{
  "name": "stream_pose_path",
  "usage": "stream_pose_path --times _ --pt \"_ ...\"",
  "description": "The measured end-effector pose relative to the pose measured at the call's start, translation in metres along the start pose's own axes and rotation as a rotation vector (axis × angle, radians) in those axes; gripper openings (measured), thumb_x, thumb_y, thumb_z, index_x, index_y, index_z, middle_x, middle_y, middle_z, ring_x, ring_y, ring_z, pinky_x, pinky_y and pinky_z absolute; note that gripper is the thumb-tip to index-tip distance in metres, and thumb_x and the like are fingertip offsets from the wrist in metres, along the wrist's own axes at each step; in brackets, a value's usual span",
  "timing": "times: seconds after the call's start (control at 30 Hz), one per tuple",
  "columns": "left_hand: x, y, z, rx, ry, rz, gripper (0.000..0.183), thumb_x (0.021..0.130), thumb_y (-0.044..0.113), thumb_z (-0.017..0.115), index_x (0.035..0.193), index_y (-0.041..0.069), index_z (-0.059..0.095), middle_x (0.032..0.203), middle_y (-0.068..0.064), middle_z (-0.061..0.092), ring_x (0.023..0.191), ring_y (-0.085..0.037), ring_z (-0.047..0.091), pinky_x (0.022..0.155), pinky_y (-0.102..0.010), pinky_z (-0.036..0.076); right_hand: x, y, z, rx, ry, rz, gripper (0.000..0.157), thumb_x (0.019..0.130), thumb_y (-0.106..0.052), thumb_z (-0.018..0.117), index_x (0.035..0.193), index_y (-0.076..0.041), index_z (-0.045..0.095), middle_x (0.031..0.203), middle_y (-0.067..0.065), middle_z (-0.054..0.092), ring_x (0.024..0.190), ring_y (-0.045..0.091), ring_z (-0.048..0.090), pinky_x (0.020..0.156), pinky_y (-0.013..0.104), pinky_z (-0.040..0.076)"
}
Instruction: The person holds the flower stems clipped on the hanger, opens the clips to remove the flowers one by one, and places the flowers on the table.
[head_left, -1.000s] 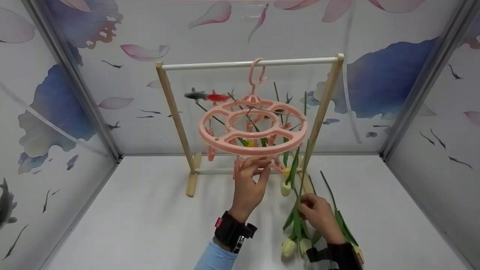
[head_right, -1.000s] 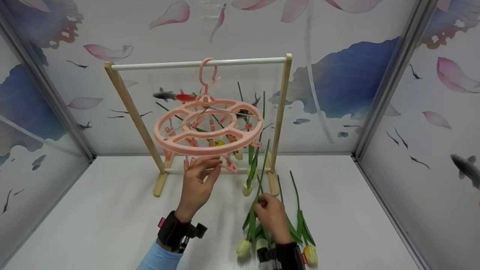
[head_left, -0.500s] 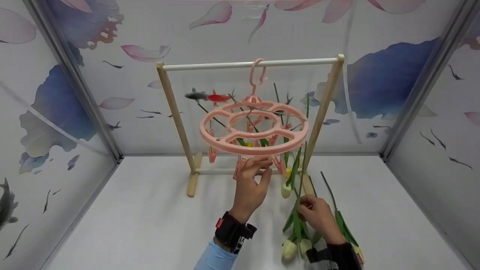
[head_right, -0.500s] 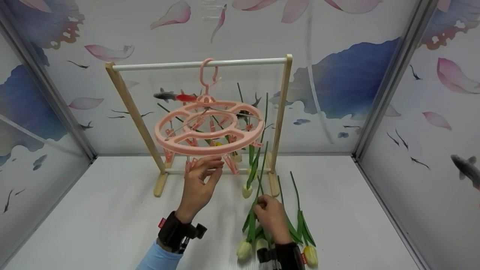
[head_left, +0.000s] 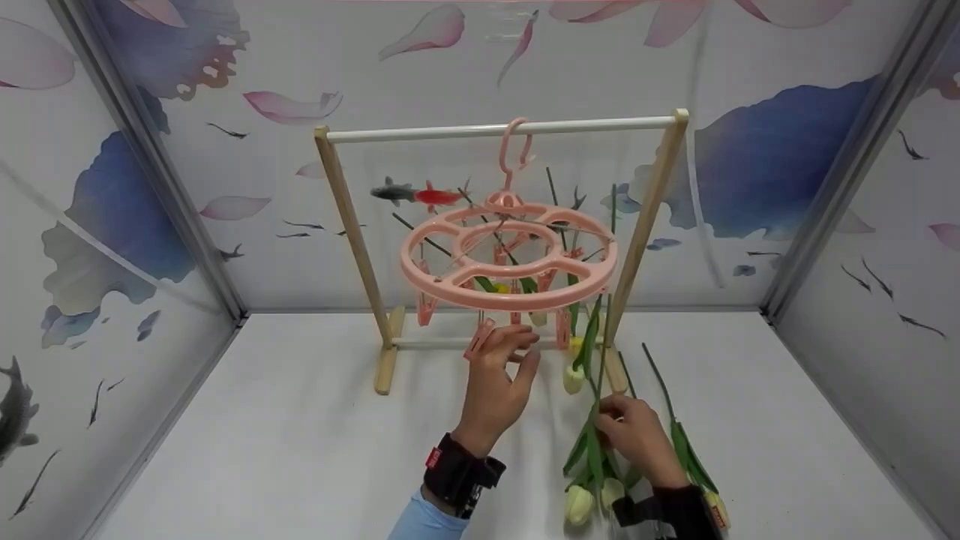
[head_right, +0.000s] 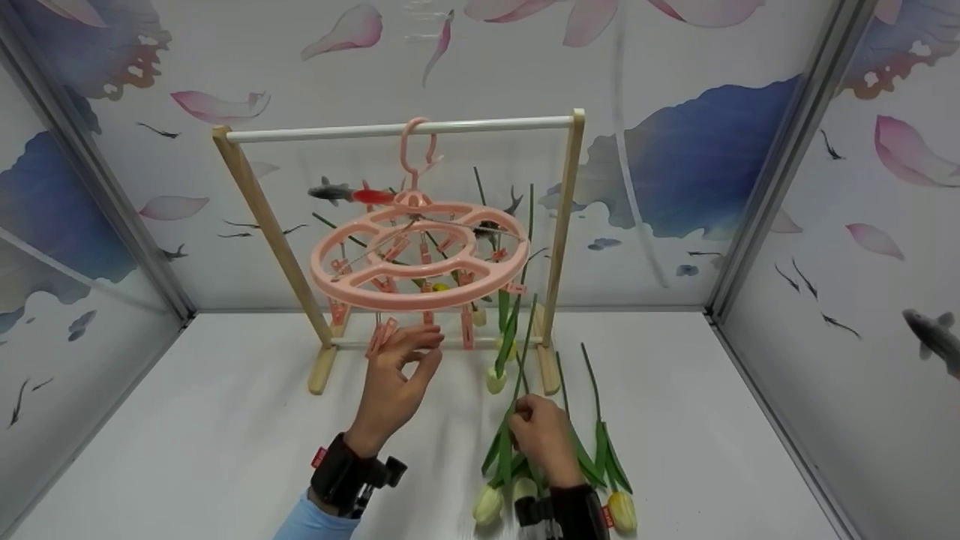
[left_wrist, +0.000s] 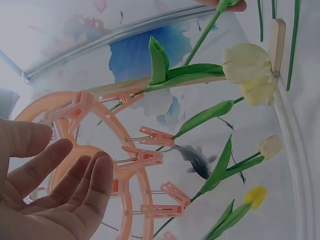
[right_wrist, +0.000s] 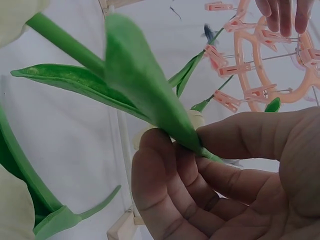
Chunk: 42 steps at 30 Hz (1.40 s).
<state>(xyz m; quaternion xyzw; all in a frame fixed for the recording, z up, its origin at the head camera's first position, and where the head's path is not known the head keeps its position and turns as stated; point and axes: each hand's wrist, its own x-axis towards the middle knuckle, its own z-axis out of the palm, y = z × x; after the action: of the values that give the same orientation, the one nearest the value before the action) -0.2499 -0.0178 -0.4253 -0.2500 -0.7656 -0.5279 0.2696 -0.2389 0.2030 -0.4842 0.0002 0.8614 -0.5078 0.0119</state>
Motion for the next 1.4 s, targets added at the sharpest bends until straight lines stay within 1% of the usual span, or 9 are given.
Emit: stream_pose_path --times 0.17,0.3,0.53,0.63,0.73,0.9,1.07,1.27,1.4 --pt "-0.010 -0.004 -0.005 0.040 -0.032 -0.022 0.021 0.102 0.008 0.065 0.120 0.001 0.072 0.124 -0.014 0.068 0.108 -0.026 0.066 0.088 -0.041 0.057 0.000 0.001 0.000 -0.018 -0.021 0.003 0.020 0.097 0.000 0.058 0.111 0.007 0.071 0.088 0.009 0.067 0.067 0.019 0.060 0.062 0.031 0.049" --pt "-0.018 -0.009 -0.008 0.076 -0.038 -0.033 0.020 0.102 0.008 0.065 0.121 0.002 0.071 0.123 -0.012 0.068 0.105 -0.024 0.065 0.088 -0.040 0.056 0.001 0.002 0.001 -0.032 -0.028 0.003 0.020 0.096 -0.001 0.058 0.110 0.008 0.071 0.085 0.008 0.066 0.067 0.018 0.060 0.062 0.032 0.050" --pt "-0.030 -0.016 -0.012 0.096 -0.043 -0.098 0.021 0.103 0.009 0.065 0.121 0.001 0.071 0.125 -0.011 0.067 0.108 -0.026 0.064 0.089 -0.045 0.055 0.003 0.005 0.004 -0.036 -0.031 0.031 0.018 0.096 -0.001 0.058 0.106 0.006 0.071 0.082 0.007 0.065 0.067 0.018 0.060 0.062 0.032 0.050" --pt "-0.035 -0.018 -0.013 0.121 -0.040 -0.118 0.022 0.103 0.010 0.065 0.121 0.001 0.071 0.124 -0.011 0.066 0.108 -0.026 0.063 0.089 -0.044 0.055 0.003 0.005 0.005 -0.042 -0.038 0.036 0.018 0.095 0.000 0.057 0.105 0.006 0.071 0.082 0.007 0.064 0.068 0.018 0.061 0.062 0.032 0.051" --pt "-0.040 -0.019 -0.015 0.147 -0.029 -0.116 0.022 0.102 0.010 0.065 0.121 0.001 0.072 0.121 -0.009 0.065 0.106 -0.025 0.063 0.088 -0.041 0.055 0.004 0.006 0.006 -0.052 -0.049 0.040 0.018 0.095 0.001 0.056 0.104 0.006 0.071 0.082 0.008 0.064 0.069 0.018 0.060 0.063 0.032 0.050" --pt "-0.047 -0.020 -0.018 0.183 0.002 -0.085 0.021 0.100 0.007 0.068 0.119 0.001 0.072 0.118 -0.009 0.066 0.104 -0.024 0.064 0.086 -0.038 0.056 0.004 0.008 0.007 -0.058 -0.070 0.042 0.021 0.095 0.002 0.054 0.108 0.007 0.070 0.083 0.008 0.064 0.069 0.019 0.061 0.063 0.033 0.051" --pt "-0.052 -0.021 -0.024 0.254 0.015 -0.078 0.022 0.098 0.004 0.069 0.120 0.000 0.071 0.118 -0.011 0.066 0.109 -0.025 0.067 0.090 -0.041 0.057 0.004 0.010 0.011 -0.043 -0.093 0.061 0.028 0.094 0.004 0.053 0.115 0.013 0.067 0.084 0.010 0.064 0.067 0.019 0.064 0.062 0.034 0.054" --pt "-0.056 -0.025 -0.030 0.335 0.017 -0.098 0.023 0.096 0.003 0.072 0.119 0.000 0.070 0.119 -0.012 0.066 0.114 -0.028 0.065 0.095 -0.046 0.055 0.005 0.009 0.013 -0.080 -0.130 0.129 0.029 0.094 0.002 0.056 0.120 0.014 0.064 0.082 0.012 0.062 0.064 0.020 0.062 0.061 0.033 0.052" --pt "-0.057 -0.030 -0.031 0.391 -0.007 -0.138 0.024 0.096 0.003 0.072 0.120 0.000 0.069 0.121 -0.014 0.064 0.115 -0.029 0.064 0.096 -0.046 0.055 0.005 0.010 0.015 -0.128 -0.142 0.128 0.029 0.092 0.001 0.060 0.119 0.012 0.064 0.081 0.012 0.062 0.063 0.020 0.060 0.060 0.033 0.050"
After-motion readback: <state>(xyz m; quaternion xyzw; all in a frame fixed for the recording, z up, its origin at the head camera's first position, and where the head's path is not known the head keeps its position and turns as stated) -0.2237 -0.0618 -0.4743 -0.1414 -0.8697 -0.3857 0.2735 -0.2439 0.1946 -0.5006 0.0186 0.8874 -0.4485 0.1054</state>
